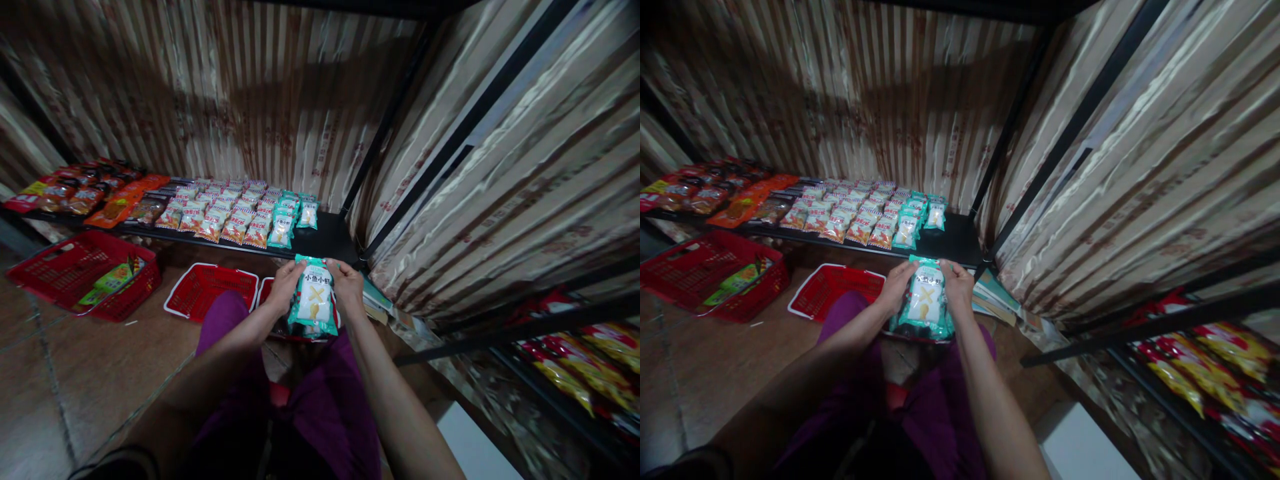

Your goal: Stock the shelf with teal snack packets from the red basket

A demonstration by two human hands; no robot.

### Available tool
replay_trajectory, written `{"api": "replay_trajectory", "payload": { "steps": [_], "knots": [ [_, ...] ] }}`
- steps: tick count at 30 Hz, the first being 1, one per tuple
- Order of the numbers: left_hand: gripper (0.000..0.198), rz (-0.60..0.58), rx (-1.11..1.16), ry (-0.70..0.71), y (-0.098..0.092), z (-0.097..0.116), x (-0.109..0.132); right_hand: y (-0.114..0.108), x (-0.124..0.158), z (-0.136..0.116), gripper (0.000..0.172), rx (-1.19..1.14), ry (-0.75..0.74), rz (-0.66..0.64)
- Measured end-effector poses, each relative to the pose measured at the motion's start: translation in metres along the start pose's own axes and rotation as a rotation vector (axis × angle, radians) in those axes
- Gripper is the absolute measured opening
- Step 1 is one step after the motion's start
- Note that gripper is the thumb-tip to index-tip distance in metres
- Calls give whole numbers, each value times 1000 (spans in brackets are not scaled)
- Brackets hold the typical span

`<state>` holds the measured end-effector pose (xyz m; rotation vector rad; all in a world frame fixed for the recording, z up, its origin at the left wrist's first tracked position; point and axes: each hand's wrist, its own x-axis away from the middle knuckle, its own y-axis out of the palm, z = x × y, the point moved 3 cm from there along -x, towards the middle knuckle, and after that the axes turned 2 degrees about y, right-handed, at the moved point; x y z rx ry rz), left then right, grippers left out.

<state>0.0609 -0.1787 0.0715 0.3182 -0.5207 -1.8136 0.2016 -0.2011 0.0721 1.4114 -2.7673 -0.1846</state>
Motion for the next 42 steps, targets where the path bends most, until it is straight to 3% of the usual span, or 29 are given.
{"api": "replay_trajectory", "payload": {
  "steps": [8,12,19,28,31,42],
  "knots": [
    [45,-154,20,-168,1,-4,19,-1,-8,-13,41,92,0,81],
    [50,-141,39,-218,1,-3,23,0,-11,-14,38,124,1,100],
    [48,-46,9,-173,-5,-3,15,9,-3,-9,52,16,117,-20],
    [47,71,18,-17,-9,3,2,0,31,4,48,11,227,-183],
    [49,65,45,-23,-9,4,3,-2,36,5,49,20,277,-197],
    [53,10,115,-30,-8,6,4,1,43,4,48,-126,232,-172]
  ]
}}
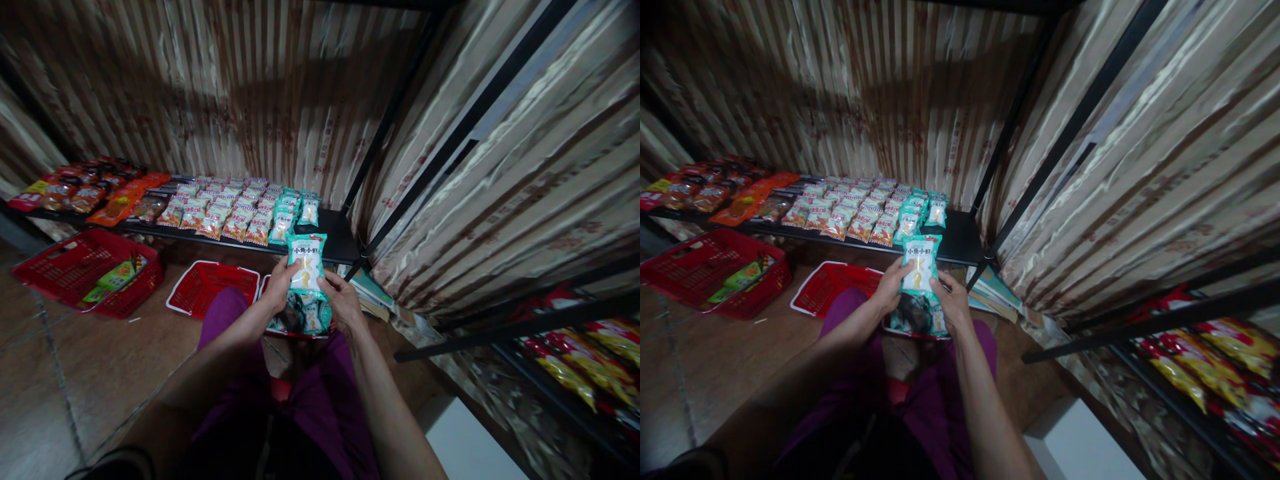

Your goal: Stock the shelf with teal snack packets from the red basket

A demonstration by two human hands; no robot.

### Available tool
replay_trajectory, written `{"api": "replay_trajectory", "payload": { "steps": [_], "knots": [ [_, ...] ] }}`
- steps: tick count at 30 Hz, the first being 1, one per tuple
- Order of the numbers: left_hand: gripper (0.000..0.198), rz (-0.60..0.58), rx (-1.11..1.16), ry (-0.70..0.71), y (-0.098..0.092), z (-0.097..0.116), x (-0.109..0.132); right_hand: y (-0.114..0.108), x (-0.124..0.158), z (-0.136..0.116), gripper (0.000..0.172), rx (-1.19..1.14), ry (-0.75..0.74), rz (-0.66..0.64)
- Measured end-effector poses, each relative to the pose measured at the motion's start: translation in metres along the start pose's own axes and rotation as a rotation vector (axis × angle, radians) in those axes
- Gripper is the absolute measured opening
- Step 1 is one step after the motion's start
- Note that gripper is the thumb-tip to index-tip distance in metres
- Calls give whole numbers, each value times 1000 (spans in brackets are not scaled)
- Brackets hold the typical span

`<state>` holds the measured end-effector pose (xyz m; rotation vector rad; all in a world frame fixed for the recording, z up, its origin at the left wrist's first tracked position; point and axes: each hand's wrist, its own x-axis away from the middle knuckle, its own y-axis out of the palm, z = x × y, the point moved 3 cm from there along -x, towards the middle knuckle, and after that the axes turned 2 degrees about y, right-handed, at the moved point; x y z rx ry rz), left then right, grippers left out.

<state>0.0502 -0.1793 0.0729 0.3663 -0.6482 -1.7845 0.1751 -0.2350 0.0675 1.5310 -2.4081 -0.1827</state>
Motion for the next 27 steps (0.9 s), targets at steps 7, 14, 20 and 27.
{"api": "replay_trajectory", "payload": {
  "steps": [7,14,20,27],
  "knots": [
    [52,-111,-47,-51,5,5,3,-7,-3,0,50,-4,-36,88],
    [48,12,-69,5,3,-2,-4,-2,1,1,47,45,9,18],
    [41,35,-76,-20,4,-5,-6,-4,-2,9,58,80,-28,-64],
    [37,70,-57,-30,4,-7,-4,-7,-5,14,62,147,-64,-122]
  ]
}}
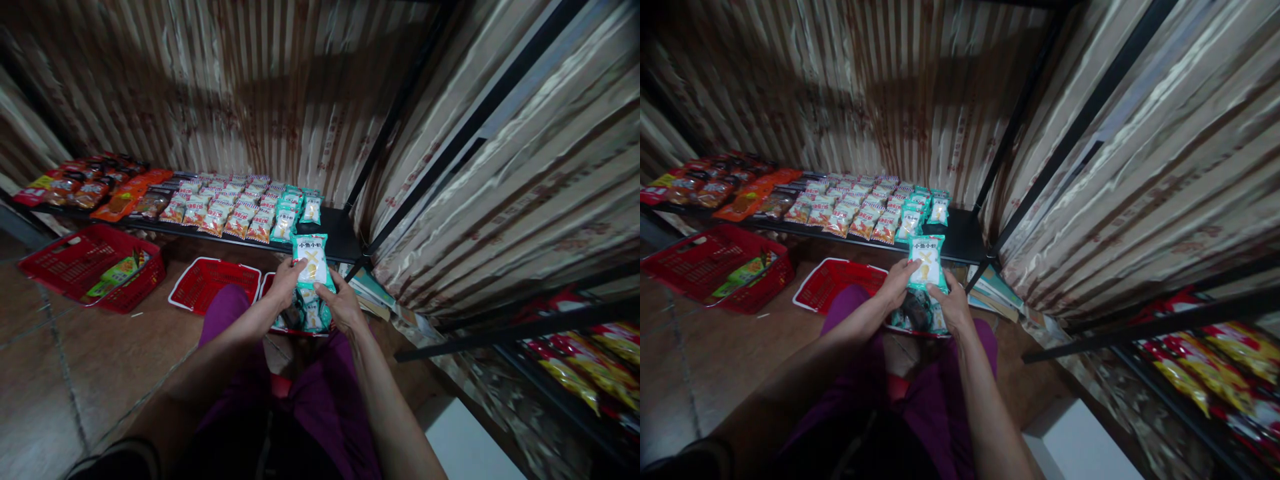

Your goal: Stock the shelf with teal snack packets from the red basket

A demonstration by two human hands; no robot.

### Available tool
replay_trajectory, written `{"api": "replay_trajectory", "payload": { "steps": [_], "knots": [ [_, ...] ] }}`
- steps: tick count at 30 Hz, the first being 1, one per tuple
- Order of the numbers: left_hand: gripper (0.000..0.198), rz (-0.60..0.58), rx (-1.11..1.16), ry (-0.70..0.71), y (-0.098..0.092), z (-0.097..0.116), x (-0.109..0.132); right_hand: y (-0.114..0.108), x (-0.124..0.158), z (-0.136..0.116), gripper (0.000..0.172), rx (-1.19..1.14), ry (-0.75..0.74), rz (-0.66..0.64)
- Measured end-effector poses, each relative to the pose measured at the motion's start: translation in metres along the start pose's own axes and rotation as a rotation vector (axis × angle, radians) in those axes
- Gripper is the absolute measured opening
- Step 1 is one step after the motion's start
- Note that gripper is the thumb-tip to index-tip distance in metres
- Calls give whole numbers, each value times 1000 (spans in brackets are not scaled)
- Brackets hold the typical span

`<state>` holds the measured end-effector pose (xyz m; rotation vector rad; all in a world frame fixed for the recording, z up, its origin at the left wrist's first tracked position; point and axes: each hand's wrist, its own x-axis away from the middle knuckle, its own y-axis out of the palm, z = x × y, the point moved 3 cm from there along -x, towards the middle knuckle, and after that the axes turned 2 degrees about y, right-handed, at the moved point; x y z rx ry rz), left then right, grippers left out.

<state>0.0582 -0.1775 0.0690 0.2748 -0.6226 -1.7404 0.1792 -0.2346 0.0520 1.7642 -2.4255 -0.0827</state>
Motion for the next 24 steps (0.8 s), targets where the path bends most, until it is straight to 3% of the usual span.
{"api": "replay_trajectory", "payload": {
  "steps": [3,7,11,17,24],
  "knots": [
    [39,28,-49,25,-3,-5,-2,-4,-2,1,66,154,-88,25],
    [40,37,-134,105,-10,-15,-8,-5,1,-11,79,576,-348,110],
    [40,-3,-169,165,-13,-21,-10,4,7,-24,76,886,-547,50],
    [38,0,-318,205,-8,-16,0,10,10,-23,73,1015,-628,-47],
    [37,19,-639,294,-6,-9,12,10,9,-18,79,939,-558,-99]
  ]
}}
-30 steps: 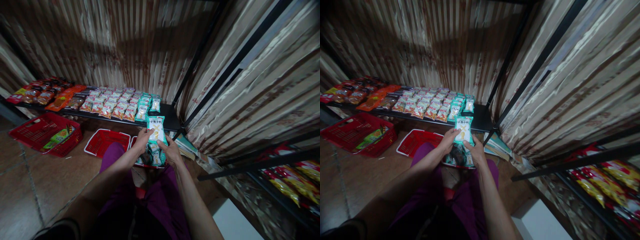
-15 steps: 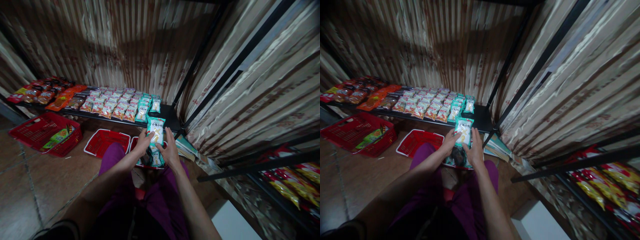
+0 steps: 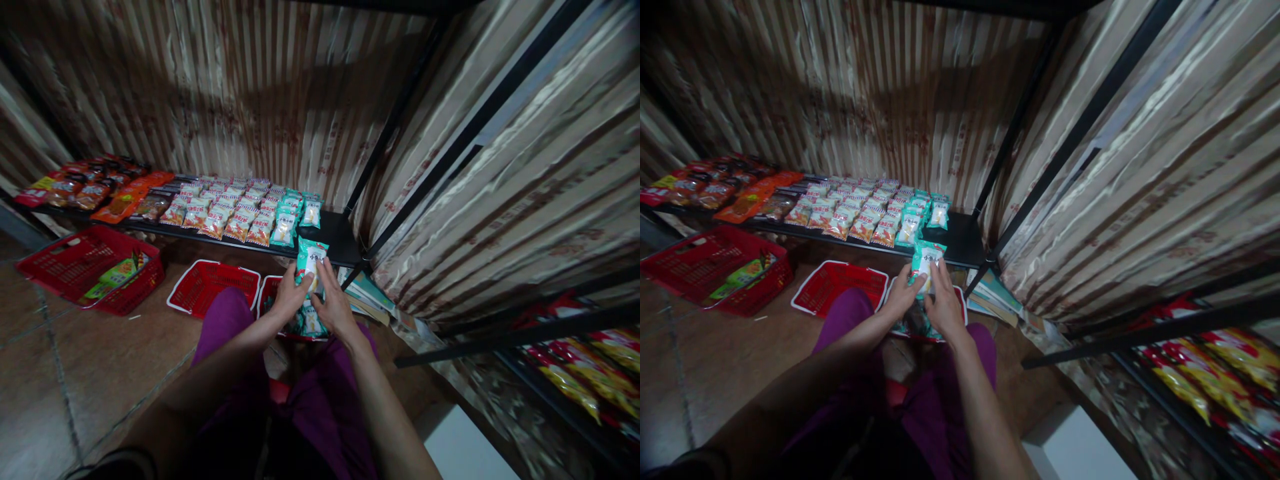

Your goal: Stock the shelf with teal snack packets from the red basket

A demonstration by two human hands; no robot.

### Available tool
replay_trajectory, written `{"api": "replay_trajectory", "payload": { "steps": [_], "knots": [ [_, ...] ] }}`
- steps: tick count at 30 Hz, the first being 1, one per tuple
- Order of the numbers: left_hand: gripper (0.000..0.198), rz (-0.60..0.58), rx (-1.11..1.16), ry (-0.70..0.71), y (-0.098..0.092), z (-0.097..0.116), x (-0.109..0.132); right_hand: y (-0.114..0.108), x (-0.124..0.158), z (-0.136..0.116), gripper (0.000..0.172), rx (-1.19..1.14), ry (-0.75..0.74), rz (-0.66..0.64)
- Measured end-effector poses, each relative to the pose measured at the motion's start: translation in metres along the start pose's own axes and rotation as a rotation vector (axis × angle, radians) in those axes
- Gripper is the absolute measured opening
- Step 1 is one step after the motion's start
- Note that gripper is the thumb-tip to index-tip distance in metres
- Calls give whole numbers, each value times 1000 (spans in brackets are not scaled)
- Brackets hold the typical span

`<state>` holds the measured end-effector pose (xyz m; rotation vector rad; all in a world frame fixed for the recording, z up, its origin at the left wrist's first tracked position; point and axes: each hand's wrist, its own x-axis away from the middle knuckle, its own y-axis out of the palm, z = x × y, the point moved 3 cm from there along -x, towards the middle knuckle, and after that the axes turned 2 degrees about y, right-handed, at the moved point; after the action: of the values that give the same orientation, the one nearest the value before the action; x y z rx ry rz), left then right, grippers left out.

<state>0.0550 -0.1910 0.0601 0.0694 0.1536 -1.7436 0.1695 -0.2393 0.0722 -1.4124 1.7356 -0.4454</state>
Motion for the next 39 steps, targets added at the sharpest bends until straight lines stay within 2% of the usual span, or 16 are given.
{"api": "replay_trajectory", "payload": {
  "steps": [4,8,12,18,24,28,31,35,39],
  "knots": [
    [38,9,-97,18,0,5,4,1,-1,1,70,-131,16,14],
    [36,-11,-53,19,0,10,7,0,-1,3,61,-329,107,65],
    [30,-14,-30,91,-1,16,6,-3,-1,4,63,-531,232,91],
    [25,32,-84,228,-5,24,6,1,-1,0,66,-825,259,74],
    [34,20,-99,287,-4,28,15,7,4,4,60,-1159,516,141],
    [39,87,-51,224,-4,20,10,9,7,9,51,-1289,611,181],
    [38,114,73,89,-3,7,1,10,9,12,49,-1340,649,157],
    [37,-65,387,-175,4,-9,-7,10,10,12,50,-1343,623,115],
    [39,-164,578,-258,5,-6,-9,12,11,14,53,-1286,583,44]
  ]
}}
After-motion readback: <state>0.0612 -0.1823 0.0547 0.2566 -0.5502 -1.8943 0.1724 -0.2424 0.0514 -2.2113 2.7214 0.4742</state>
